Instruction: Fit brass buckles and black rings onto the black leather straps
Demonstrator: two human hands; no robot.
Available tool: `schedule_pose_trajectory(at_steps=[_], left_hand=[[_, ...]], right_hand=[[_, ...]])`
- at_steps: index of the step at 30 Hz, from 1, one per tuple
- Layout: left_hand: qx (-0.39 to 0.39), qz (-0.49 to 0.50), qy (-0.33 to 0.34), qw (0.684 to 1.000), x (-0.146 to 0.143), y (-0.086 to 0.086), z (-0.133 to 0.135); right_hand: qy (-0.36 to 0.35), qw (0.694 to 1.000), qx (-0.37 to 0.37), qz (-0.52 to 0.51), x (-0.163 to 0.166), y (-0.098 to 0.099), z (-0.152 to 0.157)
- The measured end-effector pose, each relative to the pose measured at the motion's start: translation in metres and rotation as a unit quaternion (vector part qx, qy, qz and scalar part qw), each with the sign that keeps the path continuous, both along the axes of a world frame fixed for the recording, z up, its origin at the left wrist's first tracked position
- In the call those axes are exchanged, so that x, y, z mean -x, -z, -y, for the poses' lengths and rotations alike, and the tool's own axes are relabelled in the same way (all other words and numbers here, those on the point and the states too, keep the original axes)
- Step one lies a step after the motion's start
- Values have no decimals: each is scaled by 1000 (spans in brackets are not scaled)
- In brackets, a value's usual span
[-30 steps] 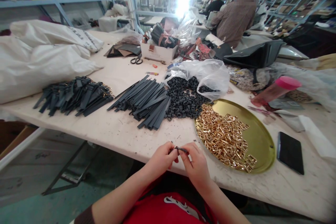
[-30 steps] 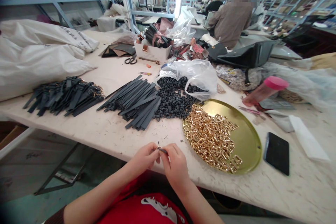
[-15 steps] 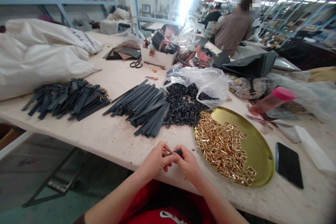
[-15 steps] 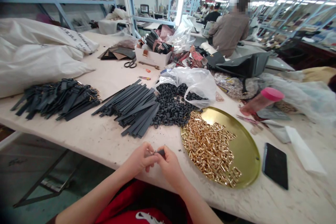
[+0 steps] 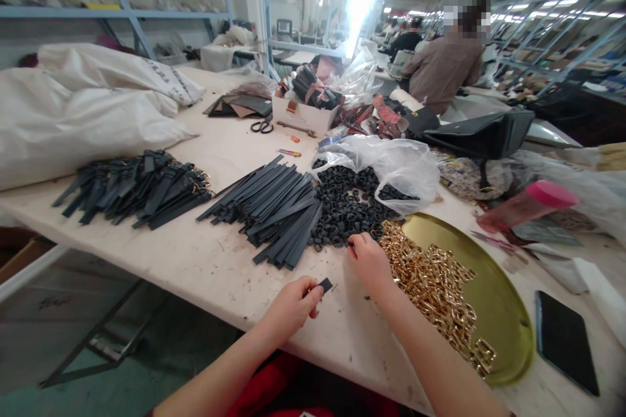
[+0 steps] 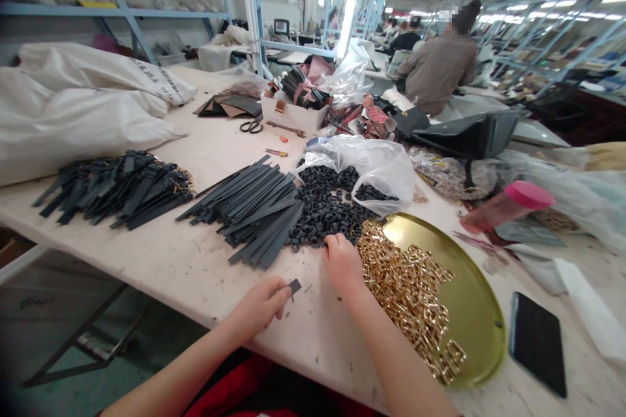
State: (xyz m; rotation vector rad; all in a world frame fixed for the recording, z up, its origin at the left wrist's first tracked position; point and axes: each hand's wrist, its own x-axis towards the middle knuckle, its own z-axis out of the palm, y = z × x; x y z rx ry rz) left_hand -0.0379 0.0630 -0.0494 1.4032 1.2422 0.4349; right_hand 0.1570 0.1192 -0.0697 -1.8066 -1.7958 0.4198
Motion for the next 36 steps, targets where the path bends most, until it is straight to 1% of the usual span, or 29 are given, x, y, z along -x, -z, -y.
schedule_pose_trajectory(at_steps=[2, 3, 4, 5, 7, 8, 9, 11, 13, 15, 19, 21, 24, 25, 27, 30, 32, 33, 34, 36], left_hand=[[-42, -9, -12, 999, -1, -5, -2], [-61, -9, -19, 998, -3, -8, -3], [-78, -7, -27, 997, -5, -10, -4], [-90, -4, -33, 995, -8, -13, -4], [-100, 5, -32, 994, -12, -16, -3], [-101, 8, -26, 995, -14, -17, -1], [-100, 9, -18, 995, -15, -17, 1], [-101, 6, -1, 995, -16, -18, 7], [-101, 1, 3, 995, -15, -17, 13], [-95, -2, -7, 995, -13, -17, 17], [-90, -1, -24, 996, -8, -20, 23], [-108, -8, -19, 994, -7, -21, 25], [-142, -33, -10, 989, -6, -23, 27], [-150, -43, -7, 988, -6, -23, 28], [-168, -63, 2, 984, -7, -24, 29], [-188, -89, 26, 978, -7, -25, 30], [-185, -98, 52, 976, -6, -25, 29], [-177, -97, 67, 977, -6, -25, 28], [-162, -91, 82, 979, -6, -25, 27], [-131, -73, 102, 983, -7, -25, 26]], right_hand=[[-3, 1000, 14, -25, 1, -3, 13], [-10, 997, 34, -65, 2, -5, 20], [-19, 990, 60, -125, 4, -8, 28], [-27, 976, 89, -197, 7, -12, 37], [-39, 933, 132, -333, 13, -21, 53], [-40, 915, 142, -375, 16, -25, 60], [-40, 909, 144, -390, 19, -29, 67], [-44, 907, 146, -393, 22, -33, 77], [-51, 904, 149, -398, 24, -33, 84], [-46, 901, 144, -406, 24, -30, 88], [-12, 909, 123, -398, 25, -28, 89], [-9, 898, 140, -416, 26, -32, 90], [-17, 872, 170, -459, 27, -37, 92], [-20, 869, 172, -464, 27, -37, 94], [-30, 874, 167, -456, 26, -36, 96], [-47, 900, 136, -412, 25, -31, 99], [-56, 914, 120, -384, 26, -27, 102], [-56, 913, 121, -386, 27, -26, 102], [-53, 906, 127, -400, 28, -25, 103], [-44, 881, 148, -447, 30, -24, 104]])
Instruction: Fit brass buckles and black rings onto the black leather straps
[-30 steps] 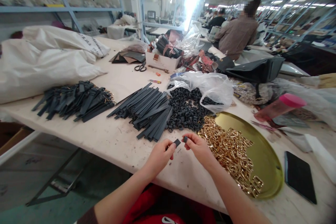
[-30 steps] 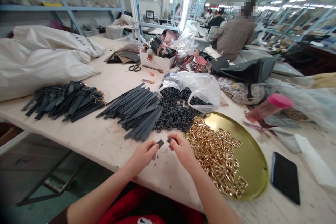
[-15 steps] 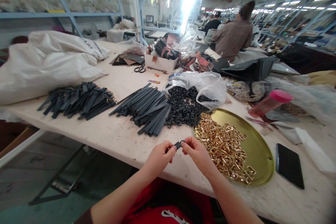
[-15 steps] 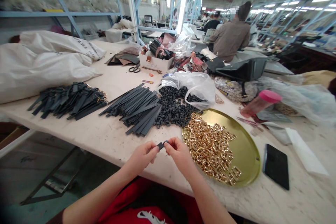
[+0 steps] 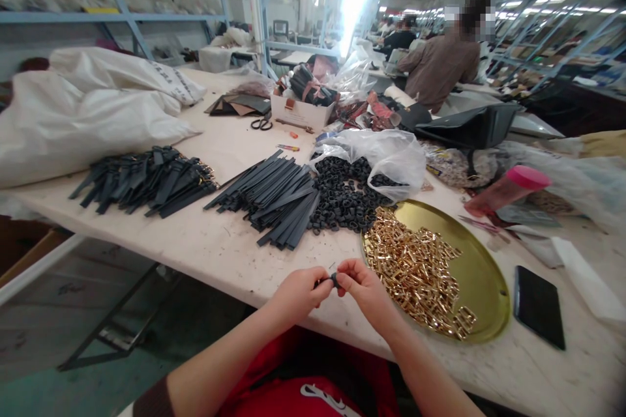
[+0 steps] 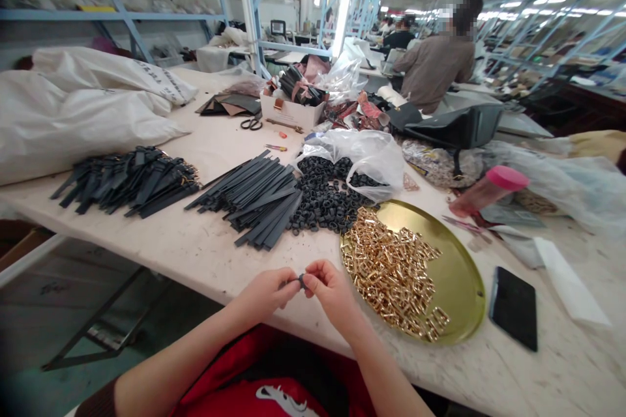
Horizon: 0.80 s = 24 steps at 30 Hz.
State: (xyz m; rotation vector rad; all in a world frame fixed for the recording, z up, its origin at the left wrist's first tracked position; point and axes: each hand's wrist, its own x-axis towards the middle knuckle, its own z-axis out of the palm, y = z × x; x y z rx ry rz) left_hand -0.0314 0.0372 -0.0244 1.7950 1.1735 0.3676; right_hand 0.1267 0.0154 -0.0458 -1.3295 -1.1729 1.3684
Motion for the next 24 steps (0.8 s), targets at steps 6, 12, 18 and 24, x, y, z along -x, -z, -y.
schedule_pose_trajectory(at_steps=[6, 12, 18, 24], left_hand=[[72, 74, -32, 994, 4, 0, 2], [78, 124, -47, 988, 8, 2, 2], [81, 95, -79, 989, 10, 8, 2], [1, 2, -84, 996, 9, 0, 4]], right_hand=[[5, 996, 56, -75, 3, -3, 0], [-10, 992, 79, -101, 13, -9, 6], [42, 959, 127, -249, 16, -3, 11], [-40, 932, 202, -300, 17, 6, 18]])
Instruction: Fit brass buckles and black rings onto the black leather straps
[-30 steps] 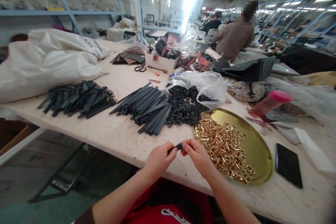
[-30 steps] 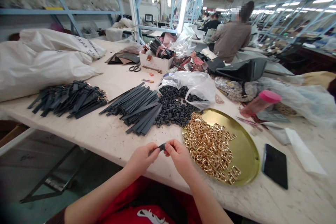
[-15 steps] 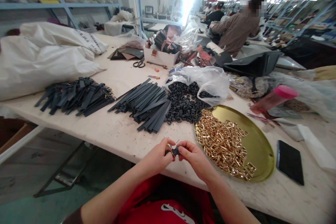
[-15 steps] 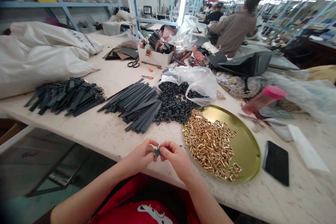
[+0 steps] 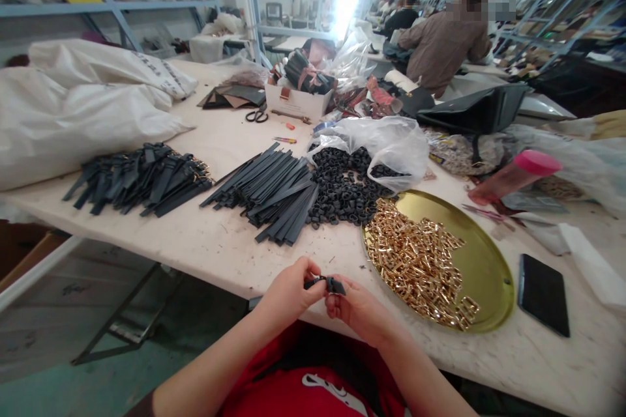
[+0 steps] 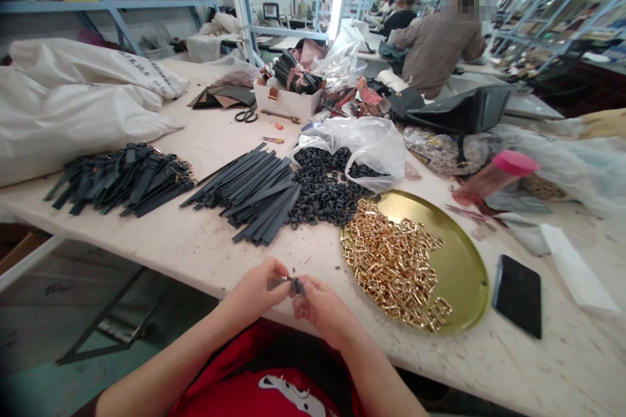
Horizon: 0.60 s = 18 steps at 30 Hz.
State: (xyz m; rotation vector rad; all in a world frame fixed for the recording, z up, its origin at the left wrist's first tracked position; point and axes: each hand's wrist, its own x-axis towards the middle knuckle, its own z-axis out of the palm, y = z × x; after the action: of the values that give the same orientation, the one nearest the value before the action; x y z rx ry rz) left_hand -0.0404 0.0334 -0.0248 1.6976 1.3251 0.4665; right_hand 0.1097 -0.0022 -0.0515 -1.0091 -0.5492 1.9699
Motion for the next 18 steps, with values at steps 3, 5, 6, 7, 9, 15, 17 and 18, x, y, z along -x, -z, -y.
schedule_pose_trajectory(at_steps=[3, 5, 6, 7, 9, 15, 17, 18], left_hand=[[2, -18, 14, 1000, 0, -3, 2], [22, -3, 24, 999, 0, -3, 4], [25, 2, 30, 999, 0, -3, 5], [22, 1, 37, 999, 0, -3, 6], [4, -19, 43, 999, -1, -3, 7], [13, -38, 49, 998, -1, -1, 8], [51, 3, 47, 998, -1, -2, 9], [83, 33, 46, 995, 0, -3, 9]], right_hand=[[-24, 998, 24, -54, -2, 4, 4], [-24, 996, 34, -73, -3, 6, 7], [-24, 996, 36, -77, -4, 7, 8], [-21, 996, 37, -74, -4, 7, 8], [-8, 998, 35, -52, -4, 7, 9], [-16, 996, 65, -66, -4, 6, 13], [-20, 995, 66, -77, -4, 5, 15], [-16, 995, 58, -74, -4, 5, 16]])
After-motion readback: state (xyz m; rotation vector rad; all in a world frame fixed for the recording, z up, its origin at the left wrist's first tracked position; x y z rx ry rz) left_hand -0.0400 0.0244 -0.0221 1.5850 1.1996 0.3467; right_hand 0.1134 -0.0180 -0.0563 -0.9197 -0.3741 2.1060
